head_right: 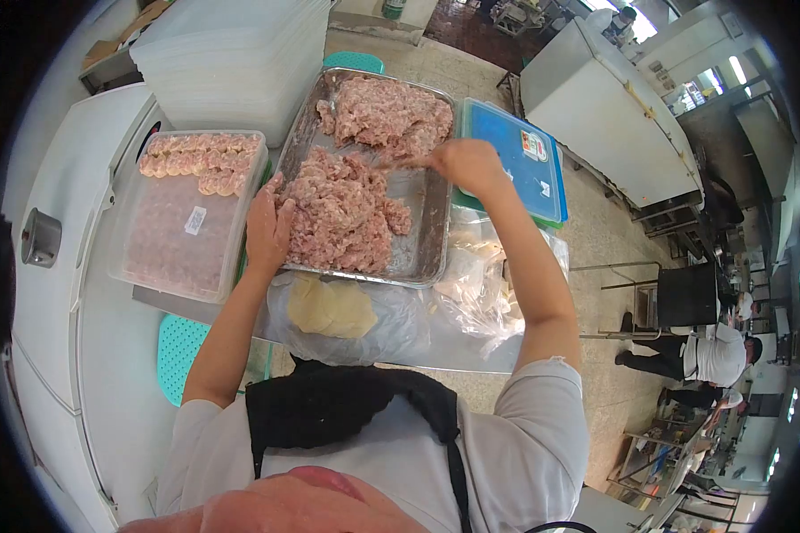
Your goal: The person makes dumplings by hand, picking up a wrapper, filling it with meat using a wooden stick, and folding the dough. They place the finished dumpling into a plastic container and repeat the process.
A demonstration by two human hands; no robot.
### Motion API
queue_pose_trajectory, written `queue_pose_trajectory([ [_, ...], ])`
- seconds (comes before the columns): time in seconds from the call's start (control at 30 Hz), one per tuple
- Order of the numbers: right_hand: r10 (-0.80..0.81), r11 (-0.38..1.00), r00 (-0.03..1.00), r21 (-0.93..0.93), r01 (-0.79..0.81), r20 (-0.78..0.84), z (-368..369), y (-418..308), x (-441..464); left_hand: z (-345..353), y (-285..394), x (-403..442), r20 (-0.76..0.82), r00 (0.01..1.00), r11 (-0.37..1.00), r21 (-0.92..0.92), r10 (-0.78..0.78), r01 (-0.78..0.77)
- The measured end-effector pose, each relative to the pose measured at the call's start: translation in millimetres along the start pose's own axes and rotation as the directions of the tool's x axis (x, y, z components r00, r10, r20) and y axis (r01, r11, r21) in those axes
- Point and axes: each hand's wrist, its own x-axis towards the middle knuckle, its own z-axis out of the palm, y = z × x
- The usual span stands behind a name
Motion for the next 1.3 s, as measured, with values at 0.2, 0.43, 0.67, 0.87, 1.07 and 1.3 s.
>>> queue_pose_trajectory([
  [0.2,0.031,0.999,0.981,-0.032,-0.026,0.189,58,-45,5,-1,1,0,0.009,1.0,1.0,0.03,0.006,-0.006],
  [0.43,-0.096,0.993,0.955,-0.035,0.11,0.279,-10,-54,-25,0,1,1,0.008,1.0,1.0,-0.026,0.013,-0.013],
  [0.67,0.12,0.932,0.992,-0.348,-0.099,0.039,-15,70,15,0,5,1,0.055,0.998,0.997,0.073,-0.006,0.002],
  [0.87,0.138,0.944,0.99,-0.305,-0.125,0.02,74,93,47,1,9,1,0.028,1.0,0.998,0.055,-0.004,0.002],
  [1.07,0.097,0.981,0.991,-0.175,-0.079,0.097,85,64,32,1,14,1,-0.03,1.0,0.999,0.035,0.01,-0.009],
  [1.3,-0.155,0.985,0.98,0.1,0.143,0.126,77,-17,-28,6,11,-1,-0.023,1.0,0.999,0.05,0.007,-0.006],
])
